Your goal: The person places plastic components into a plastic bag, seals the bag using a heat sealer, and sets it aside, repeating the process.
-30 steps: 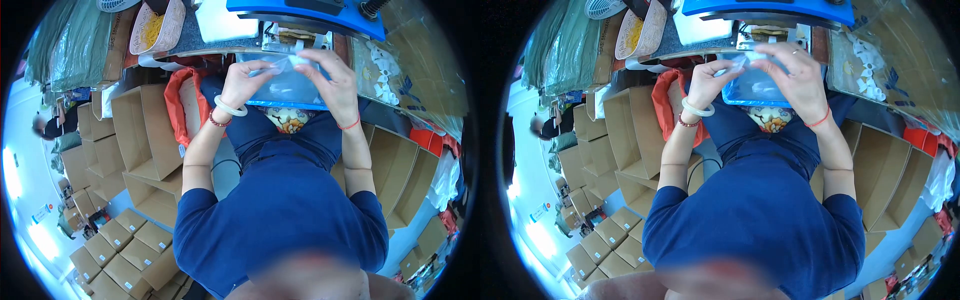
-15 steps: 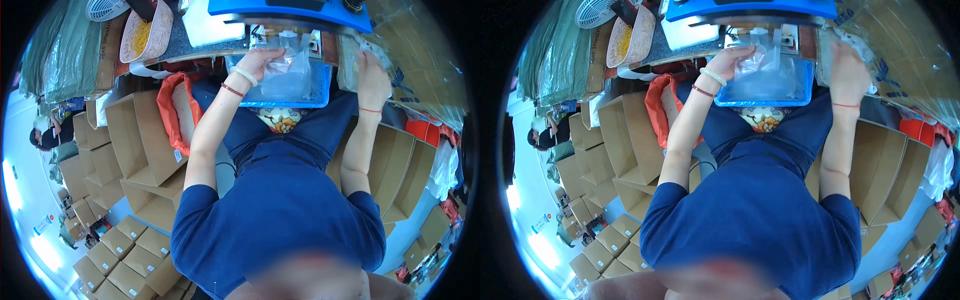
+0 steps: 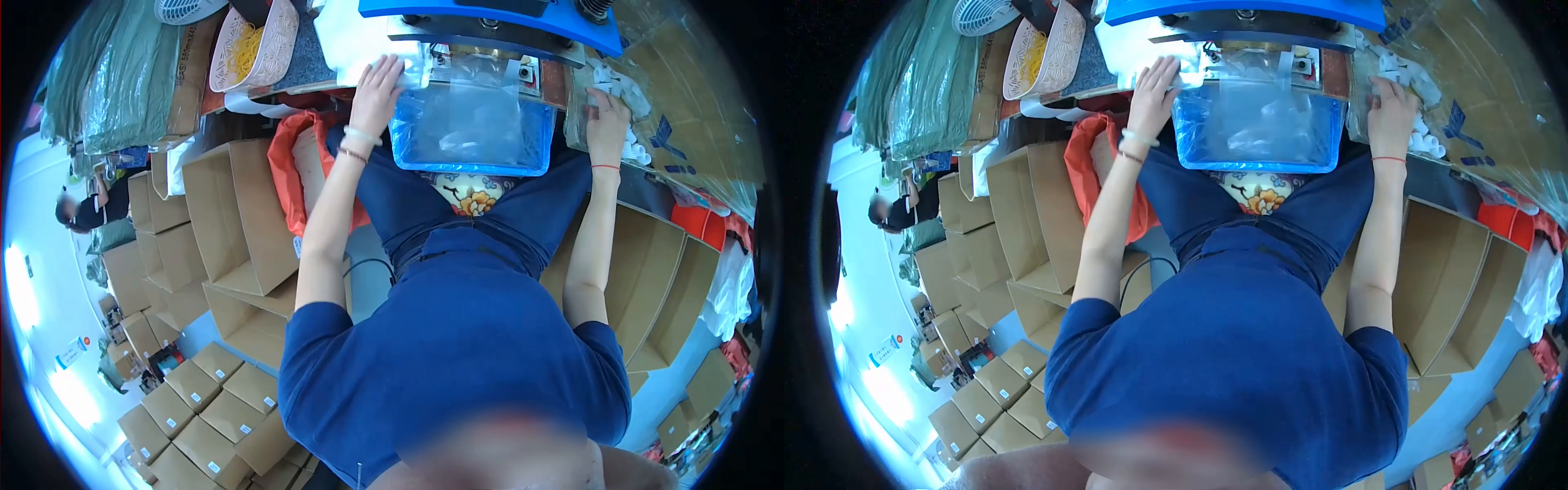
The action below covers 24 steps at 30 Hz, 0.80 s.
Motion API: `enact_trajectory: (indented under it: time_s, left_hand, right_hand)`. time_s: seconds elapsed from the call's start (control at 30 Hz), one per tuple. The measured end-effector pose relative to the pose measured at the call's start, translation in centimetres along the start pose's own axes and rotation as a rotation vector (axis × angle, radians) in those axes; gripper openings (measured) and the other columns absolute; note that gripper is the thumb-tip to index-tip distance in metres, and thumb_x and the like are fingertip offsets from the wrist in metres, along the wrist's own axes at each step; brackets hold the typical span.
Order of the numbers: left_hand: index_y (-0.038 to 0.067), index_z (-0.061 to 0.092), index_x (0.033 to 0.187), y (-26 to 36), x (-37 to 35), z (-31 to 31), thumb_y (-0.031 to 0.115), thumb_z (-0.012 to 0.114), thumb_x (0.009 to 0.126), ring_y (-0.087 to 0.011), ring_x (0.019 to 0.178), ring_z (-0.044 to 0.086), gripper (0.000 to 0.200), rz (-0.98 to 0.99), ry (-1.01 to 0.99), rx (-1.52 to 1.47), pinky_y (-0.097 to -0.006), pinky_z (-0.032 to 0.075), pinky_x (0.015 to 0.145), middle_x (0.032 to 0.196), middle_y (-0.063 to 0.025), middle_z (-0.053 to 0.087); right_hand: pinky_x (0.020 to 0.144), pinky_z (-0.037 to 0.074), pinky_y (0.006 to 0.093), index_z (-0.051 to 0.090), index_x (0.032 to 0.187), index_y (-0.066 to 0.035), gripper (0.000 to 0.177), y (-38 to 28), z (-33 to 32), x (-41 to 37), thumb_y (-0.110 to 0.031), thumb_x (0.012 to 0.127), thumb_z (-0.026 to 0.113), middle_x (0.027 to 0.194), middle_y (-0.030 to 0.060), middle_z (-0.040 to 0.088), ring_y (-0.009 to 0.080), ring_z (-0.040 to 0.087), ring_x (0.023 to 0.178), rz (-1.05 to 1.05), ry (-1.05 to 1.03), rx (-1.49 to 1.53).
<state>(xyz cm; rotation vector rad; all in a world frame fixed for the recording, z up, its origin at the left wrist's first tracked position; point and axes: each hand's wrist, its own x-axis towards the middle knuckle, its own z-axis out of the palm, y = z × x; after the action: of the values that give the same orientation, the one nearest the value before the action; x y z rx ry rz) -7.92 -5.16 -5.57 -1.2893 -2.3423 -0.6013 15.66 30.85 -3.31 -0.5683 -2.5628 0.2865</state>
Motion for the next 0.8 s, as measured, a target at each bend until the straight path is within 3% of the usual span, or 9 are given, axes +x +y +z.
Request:
enact_trajectory:
  time_s: [0.07, 0.2, 0.27, 0.37, 0.43, 0.5, 0.57, 0.73, 0.8]
  left_hand:
    - [0.006, 0.067, 0.112, 0.5, -0.6, -0.4, 0.006, 0.063, 0.087, -0.0276, 0.112, 0.063, 0.025, -0.033, 0.084, -0.047, -0.0384, 0.049, 0.095, 0.115, -0.0102, 0.068]
    - [0.005, 0.071, 0.097, 0.3, 0.9, -0.5, 0.006, 0.066, 0.084, -0.0263, 0.093, 0.066, 0.013, -0.057, 0.123, -0.071, -0.0360, 0.052, 0.082, 0.102, -0.0094, 0.071]
    - [0.003, 0.071, 0.096, 0.5, 1.1, -1.3, 0.007, 0.067, 0.084, -0.0291, 0.090, 0.066, 0.013, -0.150, 0.097, -0.160, -0.0359, 0.053, 0.079, 0.097, -0.0105, 0.071]
    - [0.003, 0.073, 0.100, 3.8, 1.2, -4.9, 0.008, 0.072, 0.083, -0.0171, 0.080, 0.069, 0.017, -0.392, 0.121, -0.520, -0.0285, 0.052, 0.073, 0.093, -0.0109, 0.073]
    - [0.002, 0.074, 0.101, 5.8, 1.7, -6.8, 0.008, 0.075, 0.083, -0.0084, 0.080, 0.067, 0.019, -0.488, 0.065, -0.528, -0.0232, 0.051, 0.072, 0.093, -0.0076, 0.074]
    - [-0.001, 0.074, 0.100, 7.0, 2.1, -7.0, 0.009, 0.076, 0.083, -0.0063, 0.079, 0.064, 0.020, -0.686, -0.044, -0.916, -0.0206, 0.050, 0.071, 0.090, -0.0035, 0.073]
    - [-0.003, 0.073, 0.100, 8.5, 3.0, -7.6, 0.011, 0.077, 0.083, -0.0048, 0.078, 0.061, 0.022, -0.713, -0.094, -1.015, -0.0187, 0.049, 0.070, 0.088, -0.0017, 0.071]
    - [-0.002, 0.073, 0.101, 10.1, 3.1, -7.7, 0.011, 0.076, 0.085, -0.0051, 0.079, 0.062, 0.021, -0.692, -0.299, -1.107, -0.0180, 0.050, 0.072, 0.089, -0.0035, 0.072]
    - [-0.001, 0.073, 0.102, 10.6, 3.2, -7.6, 0.012, 0.075, 0.086, -0.0051, 0.080, 0.062, 0.021, -0.685, -0.355, -1.136, -0.0192, 0.050, 0.072, 0.089, -0.0033, 0.072]
  right_hand:
    - [0.089, 0.048, 0.0409, 0.065, 0.116, -0.010, 0.027, -2.3, -1.8, 0.2, -0.018, 0.090, 0.065, 0.109, 0.0149, 0.066, 0.0354, 0.060, 0.103, 0.053, -0.021, -0.264]
    - [0.086, 0.048, 0.0411, 0.065, 0.116, -0.011, 0.027, -3.7, -2.4, 1.3, -0.021, 0.091, 0.065, 0.107, 0.0138, 0.066, 0.0343, 0.061, 0.100, 0.168, -0.026, -0.249]
    - [0.083, 0.049, 0.0404, 0.065, 0.117, -0.011, 0.029, -4.2, -4.1, 1.2, -0.023, 0.091, 0.064, 0.108, 0.0144, 0.066, 0.0331, 0.062, 0.097, 0.270, 0.035, 0.036]
    - [0.081, 0.050, 0.0335, 0.065, 0.120, -0.009, 0.030, -5.9, -7.0, 1.3, -0.018, 0.092, 0.064, 0.116, 0.0110, 0.062, 0.0261, 0.063, 0.095, 0.131, 0.066, 0.246]
    - [0.082, 0.049, 0.0278, 0.064, 0.124, -0.009, 0.032, -9.0, -7.8, 0.0, -0.012, 0.092, 0.063, 0.125, 0.0071, 0.058, 0.0180, 0.061, 0.097, 0.147, -0.003, 0.566]
    - [0.083, 0.048, 0.0256, 0.063, 0.125, -0.008, 0.033, -10.8, -6.5, -1.6, -0.010, 0.091, 0.065, 0.119, 0.0062, 0.062, 0.0134, 0.061, 0.096, -0.056, -0.084, 0.596]
    - [0.079, 0.048, 0.0231, 0.065, 0.119, -0.005, 0.031, -14.2, -6.3, -2.7, -0.010, 0.089, 0.069, 0.109, 0.0042, 0.067, 0.0084, 0.059, 0.092, 0.212, -0.317, 0.945]
    - [0.071, 0.047, 0.0218, 0.070, 0.108, -0.004, 0.024, -17.2, -8.7, 1.0, -0.012, 0.086, 0.073, 0.100, 0.0027, 0.069, 0.0073, 0.057, 0.079, 0.114, -0.151, 0.905]
    - [0.068, 0.047, 0.0228, 0.070, 0.108, -0.005, 0.025, -17.7, -8.9, 2.0, -0.011, 0.084, 0.074, 0.095, 0.0035, 0.068, 0.0096, 0.057, 0.075, -0.055, -0.117, 0.803]
